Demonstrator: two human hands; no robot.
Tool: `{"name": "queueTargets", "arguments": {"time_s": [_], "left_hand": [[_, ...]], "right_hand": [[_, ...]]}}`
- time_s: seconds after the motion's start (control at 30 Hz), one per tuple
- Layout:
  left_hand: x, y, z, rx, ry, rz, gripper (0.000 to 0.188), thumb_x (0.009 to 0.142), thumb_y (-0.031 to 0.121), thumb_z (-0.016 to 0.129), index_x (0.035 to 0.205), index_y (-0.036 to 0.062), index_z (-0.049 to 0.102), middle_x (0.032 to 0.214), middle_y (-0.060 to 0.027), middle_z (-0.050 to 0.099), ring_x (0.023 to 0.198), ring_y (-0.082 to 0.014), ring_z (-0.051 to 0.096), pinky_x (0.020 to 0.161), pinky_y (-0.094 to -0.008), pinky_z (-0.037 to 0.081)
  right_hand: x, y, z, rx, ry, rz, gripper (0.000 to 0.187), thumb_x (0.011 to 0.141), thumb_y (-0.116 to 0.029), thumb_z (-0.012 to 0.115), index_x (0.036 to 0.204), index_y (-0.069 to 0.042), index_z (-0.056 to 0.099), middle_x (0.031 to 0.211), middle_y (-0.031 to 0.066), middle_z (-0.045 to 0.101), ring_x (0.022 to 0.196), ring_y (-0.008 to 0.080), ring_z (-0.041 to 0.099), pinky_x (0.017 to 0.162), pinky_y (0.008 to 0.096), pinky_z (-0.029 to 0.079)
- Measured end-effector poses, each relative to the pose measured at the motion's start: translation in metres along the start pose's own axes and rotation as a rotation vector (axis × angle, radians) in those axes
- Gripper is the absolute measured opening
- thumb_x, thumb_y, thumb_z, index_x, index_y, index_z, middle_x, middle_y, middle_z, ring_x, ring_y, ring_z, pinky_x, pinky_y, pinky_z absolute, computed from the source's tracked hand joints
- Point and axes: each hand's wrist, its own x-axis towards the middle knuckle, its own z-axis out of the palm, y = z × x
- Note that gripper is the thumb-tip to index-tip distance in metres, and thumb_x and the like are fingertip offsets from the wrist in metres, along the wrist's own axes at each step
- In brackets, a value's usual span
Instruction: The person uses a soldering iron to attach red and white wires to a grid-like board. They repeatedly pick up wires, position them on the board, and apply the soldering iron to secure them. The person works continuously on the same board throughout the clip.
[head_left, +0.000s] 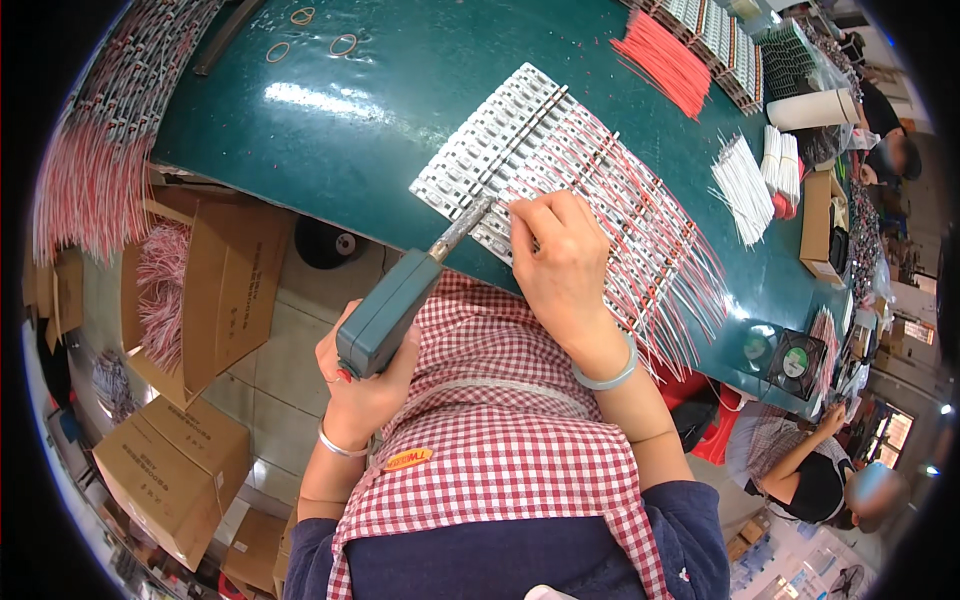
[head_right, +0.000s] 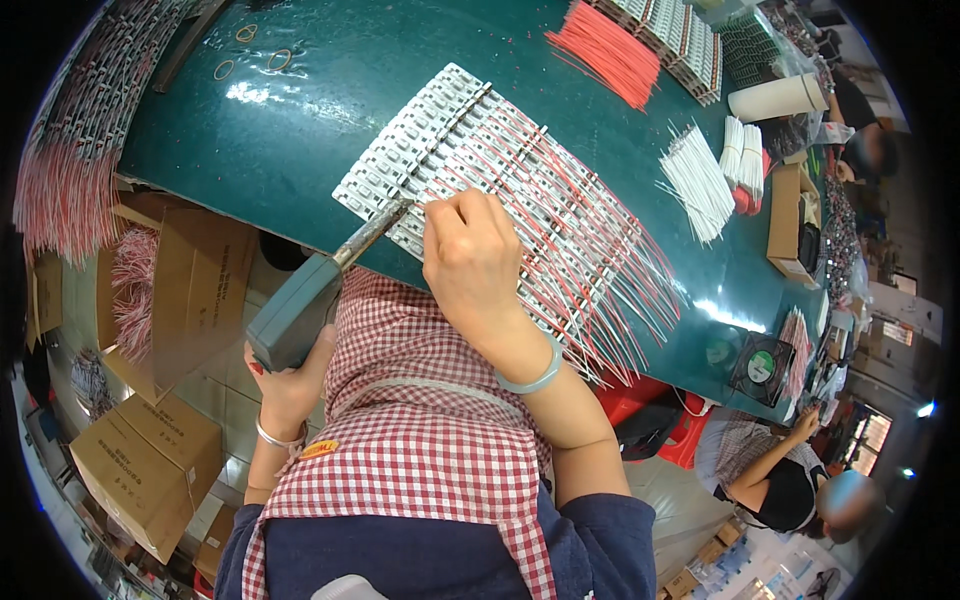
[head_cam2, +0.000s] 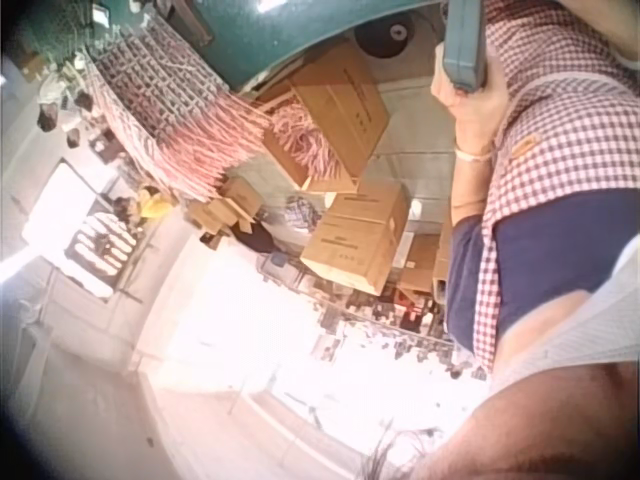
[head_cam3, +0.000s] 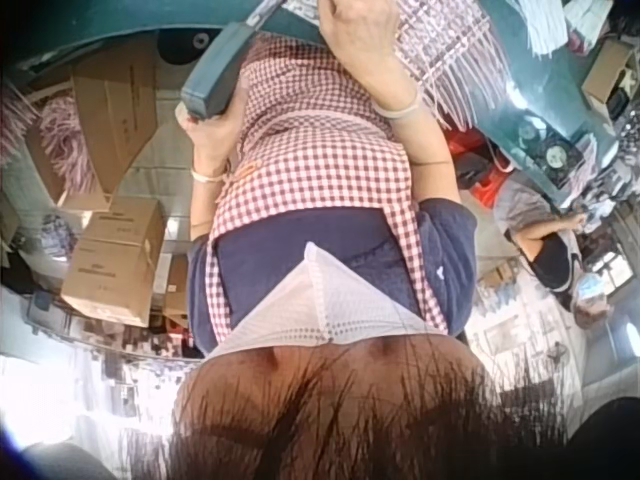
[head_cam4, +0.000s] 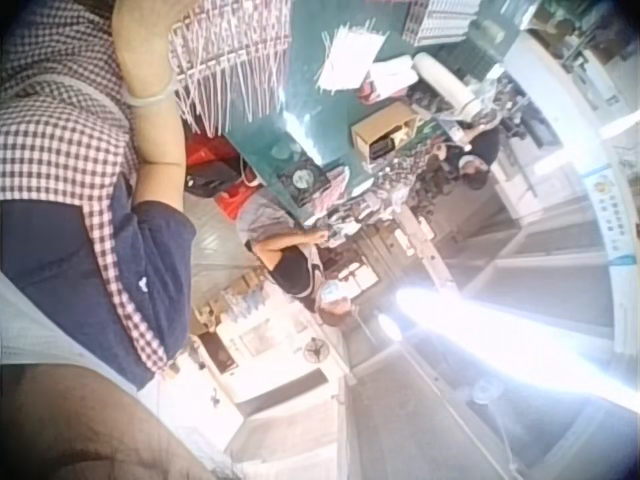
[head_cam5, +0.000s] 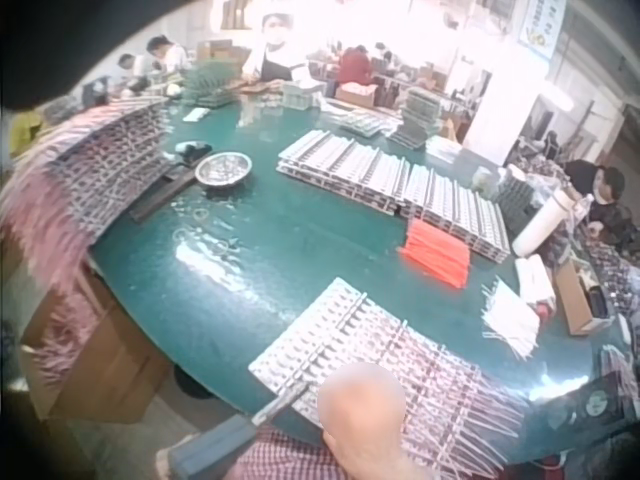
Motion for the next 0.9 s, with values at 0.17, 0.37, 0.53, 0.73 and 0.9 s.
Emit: {"name": "queueTargets", "arguments": {"time_s": [0.17,0.37,0.53,0.73,0.9], "left_hand": [[-0.001,0.002,-0.003,0.054,0.011,0.025,0.018,0.076,-0.001,0.072,0.093,-0.004,0.067,0.084,-0.0084,0.067,0.068,-0.0136,0.063,0.061,-0.0247,0.049],[-0.006,-0.003,-0.005,0.09,0.05,0.024,0.019,0.077,0.005,0.075,0.093,-0.0033,0.069,0.083,-0.0113,0.07,0.069,-0.017,0.067,0.063,-0.0266,0.052],[-0.009,-0.005,-0.003,0.046,0.092,-0.064,0.022,0.077,0.004,0.076,0.096,-0.004,0.07,0.085,-0.0116,0.072,0.073,-0.017,0.069,0.066,-0.0267,0.053],[-0.008,-0.008,-0.003,-0.008,0.083,-0.135,0.024,0.077,0.002,0.075,0.099,-0.0053,0.069,0.088,-0.0105,0.072,0.075,-0.0149,0.068,0.068,-0.0267,0.053],[-0.007,-0.01,-0.001,-0.033,0.086,-0.165,0.024,0.077,0.002,0.075,0.1,-0.0052,0.069,0.09,-0.0107,0.072,0.076,-0.0147,0.067,0.069,-0.0268,0.053]], "right_hand": [[0.001,-0.002,-0.001,-0.011,-0.019,0.039,0.011,0.074,0.003,0.071,0.082,-0.002,0.067,0.078,0.0097,0.061,0.072,0.0268,0.061,0.062,0.0374,0.049],[0.001,0.0,-0.001,-0.025,0.004,0.024,0.007,0.075,0.002,0.068,0.075,-0.001,0.062,0.075,0.01,0.054,0.07,0.0273,0.056,0.061,0.0379,0.048],[0.003,-0.002,-0.004,-0.016,-0.028,0.02,0.007,0.076,0.002,0.066,0.074,-0.002,0.061,0.075,0.0099,0.054,0.071,0.0271,0.057,0.061,0.0379,0.048],[0.014,0.023,-0.038,0.099,-0.064,0.094,0.005,0.08,-0.001,0.067,0.085,-0.001,0.067,0.082,0.0134,0.061,0.082,0.0309,0.061,0.069,0.0408,0.049],[0.041,0.052,-0.043,0.021,-0.102,0.132,0.005,0.08,-0.003,0.067,0.084,-0.002,0.068,0.083,0.0126,0.061,0.083,0.0308,0.059,0.073,0.0412,0.048]]}}
